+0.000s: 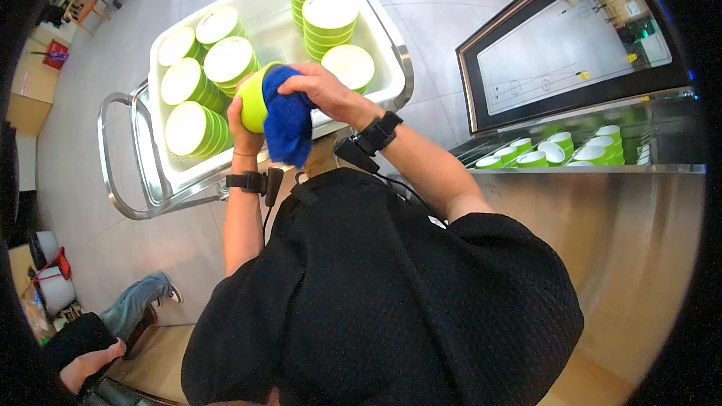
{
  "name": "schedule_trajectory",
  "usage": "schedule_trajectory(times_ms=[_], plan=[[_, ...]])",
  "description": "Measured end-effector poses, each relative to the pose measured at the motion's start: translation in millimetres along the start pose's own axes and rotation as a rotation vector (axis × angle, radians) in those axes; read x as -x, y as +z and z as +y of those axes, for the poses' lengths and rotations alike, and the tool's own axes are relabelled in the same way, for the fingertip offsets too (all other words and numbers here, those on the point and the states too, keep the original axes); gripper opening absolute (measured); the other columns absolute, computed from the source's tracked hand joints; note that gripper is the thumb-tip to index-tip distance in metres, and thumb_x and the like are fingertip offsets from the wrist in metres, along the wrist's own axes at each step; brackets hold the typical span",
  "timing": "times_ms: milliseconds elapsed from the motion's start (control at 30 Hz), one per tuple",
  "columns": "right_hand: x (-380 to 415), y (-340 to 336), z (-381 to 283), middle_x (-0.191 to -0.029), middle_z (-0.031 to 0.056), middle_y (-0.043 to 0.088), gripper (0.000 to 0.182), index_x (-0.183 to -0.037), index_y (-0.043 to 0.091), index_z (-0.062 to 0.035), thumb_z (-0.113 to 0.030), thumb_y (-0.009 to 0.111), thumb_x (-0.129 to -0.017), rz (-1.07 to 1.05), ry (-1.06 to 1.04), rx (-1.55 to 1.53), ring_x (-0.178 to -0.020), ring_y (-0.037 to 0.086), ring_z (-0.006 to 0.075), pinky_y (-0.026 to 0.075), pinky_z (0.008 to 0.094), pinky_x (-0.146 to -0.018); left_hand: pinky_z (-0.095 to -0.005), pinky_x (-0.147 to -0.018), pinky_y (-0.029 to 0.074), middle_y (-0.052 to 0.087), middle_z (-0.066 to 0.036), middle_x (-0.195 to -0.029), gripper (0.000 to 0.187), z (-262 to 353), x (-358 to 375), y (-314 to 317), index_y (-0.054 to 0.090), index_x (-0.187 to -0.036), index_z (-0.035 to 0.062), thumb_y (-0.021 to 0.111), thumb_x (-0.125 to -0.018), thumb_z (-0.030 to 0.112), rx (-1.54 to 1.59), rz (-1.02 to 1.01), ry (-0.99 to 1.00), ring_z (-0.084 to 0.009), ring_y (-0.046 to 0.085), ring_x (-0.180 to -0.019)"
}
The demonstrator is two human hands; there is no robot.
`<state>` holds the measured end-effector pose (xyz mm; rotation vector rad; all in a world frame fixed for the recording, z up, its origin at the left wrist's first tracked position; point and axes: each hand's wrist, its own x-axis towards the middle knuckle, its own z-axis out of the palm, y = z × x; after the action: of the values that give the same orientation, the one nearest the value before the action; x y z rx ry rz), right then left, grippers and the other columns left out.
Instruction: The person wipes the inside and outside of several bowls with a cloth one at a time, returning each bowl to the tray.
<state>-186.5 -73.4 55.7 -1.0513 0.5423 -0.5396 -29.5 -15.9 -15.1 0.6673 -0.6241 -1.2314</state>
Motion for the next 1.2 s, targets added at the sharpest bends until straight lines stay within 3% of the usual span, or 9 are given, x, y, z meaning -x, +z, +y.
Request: schedule_trajectory(times_ms=[133,300,400,533,733,800,1000,1067,1200], plan=[[-1,5,15,-0.092,0.0028,0.061,0.031,-0.110,0.057,-0.0005,-0.007,0.054,-0.079,0.134,-0.240,0.788,-0.082,0.055,0.0101,0.045,0.0245,-0.073,-0.0321,-0.094,0.037,0.052,-0.011,-0.113,0.056,-3,-7,-7,0.046,-0.119,0.0036,0.047,-0.079,0.044,-0.166,-0.113,0.017,-0.0197,0.049,-0.106],[-1,-16,18,-0.090,0.0025,0.061,0.029,-0.108,0.057,-0.0025,-0.008,0.052,-0.080,0.031,0.103,-0.060,-0.078,0.056,0.0093,0.046,0.0222,-0.071,-0.0320,-0.094,0.036,0.052,-0.011,-0.114,0.057,-3,-4,-5,0.046,-0.119,0.0027,0.048,-0.079,0.043,-0.159,-0.141,0.031,-0.0194,0.049,-0.106],[-4,-10,16,-0.087,0.0032,0.064,0.023,-0.099,0.061,-0.0029,-0.011,0.055,-0.079,0.190,-0.081,-0.098,-0.074,0.060,0.0133,0.047,0.0238,-0.067,-0.0317,-0.095,0.036,0.052,-0.011,-0.114,0.056,-4,-4,-4,0.045,-0.120,0.0025,0.048,-0.080,0.041,-0.028,0.006,0.017,-0.0193,0.049,-0.105],[2,4,11,-0.082,0.0154,0.062,0.032,-0.101,0.059,0.0033,-0.015,0.053,-0.075,0.104,-0.170,1.062,-0.076,0.060,0.0194,0.047,0.0299,-0.069,-0.0314,-0.095,0.035,0.051,-0.011,-0.114,0.054,-8,-5,-10,0.045,-0.120,0.0029,0.047,-0.081,0.040,-0.194,-0.125,0.049,-0.0195,0.048,-0.106],[4,-3,-11,-0.093,0.0081,0.063,0.030,-0.103,0.057,0.0010,-0.011,0.054,-0.075,0.196,0.016,-0.471,-0.082,0.061,0.0162,0.050,0.0289,-0.077,-0.0327,-0.093,0.039,0.055,-0.009,-0.118,0.053,-9,-5,-16,0.048,-0.122,0.0042,0.040,-0.089,0.045,0.042,0.189,-0.018,-0.0192,0.053,-0.106],[4,4,-19,-0.096,0.0080,0.063,0.031,-0.105,0.057,0.0012,-0.011,0.053,-0.077,0.231,-0.262,-0.333,-0.084,0.061,0.0162,0.049,0.0286,-0.079,-0.0320,-0.093,0.040,0.055,-0.008,-0.118,0.051,-15,-11,-19,0.048,-0.123,0.0053,0.040,-0.090,0.043,0.033,0.164,-0.017,-0.0186,0.053,-0.105],[3,27,-13,-0.093,0.0144,0.052,0.039,-0.096,0.060,-0.0077,-0.017,0.073,-0.061,0.233,-0.900,1.276,-0.090,0.053,0.0342,0.042,0.0402,-0.083,-0.0293,-0.093,0.038,0.048,-0.007,-0.120,0.043,-33,-18,-33,0.038,-0.127,0.0031,0.048,-0.089,0.022,-0.209,0.058,0.008,-0.0156,0.048,-0.108],[1,30,-9,-0.089,0.0146,0.054,0.033,-0.090,0.060,-0.0073,-0.016,0.072,-0.061,0.260,-0.802,1.292,-0.087,0.055,0.0335,0.045,0.0391,-0.079,-0.0290,-0.094,0.038,0.047,-0.009,-0.121,0.046,-22,-14,-28,0.037,-0.128,0.0019,0.048,-0.088,0.021,-0.553,-0.089,0.037,-0.0145,0.047,-0.108],[-20,20,-9,-0.084,0.0142,0.060,0.030,-0.091,0.062,-0.0061,-0.020,0.068,-0.065,0.357,-0.572,1.166,-0.079,0.060,0.0317,0.048,0.0354,-0.069,-0.0291,-0.095,0.035,0.048,-0.010,-0.118,0.050,-33,-12,-31,0.039,-0.126,0.0007,0.053,-0.085,0.027,-0.420,-0.018,0.069,-0.0151,0.046,-0.107]])
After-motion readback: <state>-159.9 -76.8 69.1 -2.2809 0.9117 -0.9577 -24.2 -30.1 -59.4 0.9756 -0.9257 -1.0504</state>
